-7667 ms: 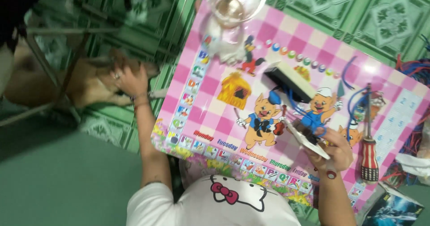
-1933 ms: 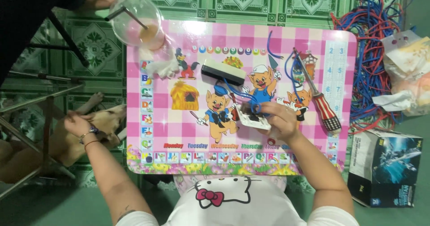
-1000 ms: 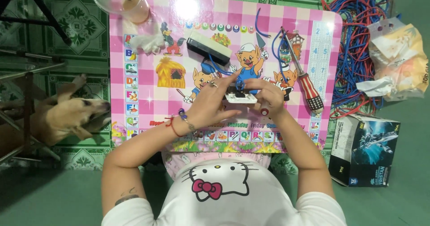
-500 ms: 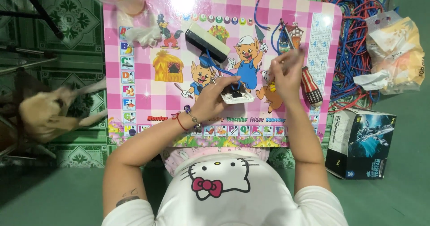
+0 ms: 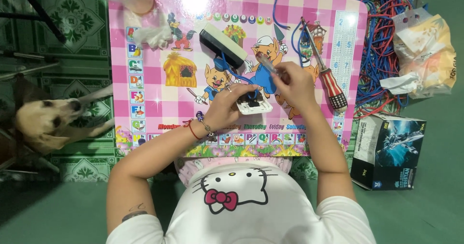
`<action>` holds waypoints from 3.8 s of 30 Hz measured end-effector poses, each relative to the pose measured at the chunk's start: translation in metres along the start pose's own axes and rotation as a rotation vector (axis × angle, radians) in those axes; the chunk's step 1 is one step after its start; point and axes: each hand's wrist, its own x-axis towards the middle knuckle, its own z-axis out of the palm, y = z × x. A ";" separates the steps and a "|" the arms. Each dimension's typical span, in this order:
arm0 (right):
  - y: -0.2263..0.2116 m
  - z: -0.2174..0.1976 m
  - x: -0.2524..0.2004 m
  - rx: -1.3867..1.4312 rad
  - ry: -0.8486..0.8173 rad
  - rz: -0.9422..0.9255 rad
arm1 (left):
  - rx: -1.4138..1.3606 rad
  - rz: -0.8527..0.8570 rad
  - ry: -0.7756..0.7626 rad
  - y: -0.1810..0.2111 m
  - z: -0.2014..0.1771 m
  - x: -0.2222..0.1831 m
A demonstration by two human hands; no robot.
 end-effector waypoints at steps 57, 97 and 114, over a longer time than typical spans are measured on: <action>-0.019 -0.017 -0.004 0.231 0.078 -0.551 | 0.017 0.039 -0.037 -0.003 -0.004 -0.006; -0.051 0.019 -0.018 0.375 0.157 -0.786 | -1.084 0.060 1.889 -0.212 -0.343 -0.306; -0.052 0.008 -0.016 0.347 0.122 -0.756 | -1.186 0.044 1.907 -0.160 -0.344 -0.267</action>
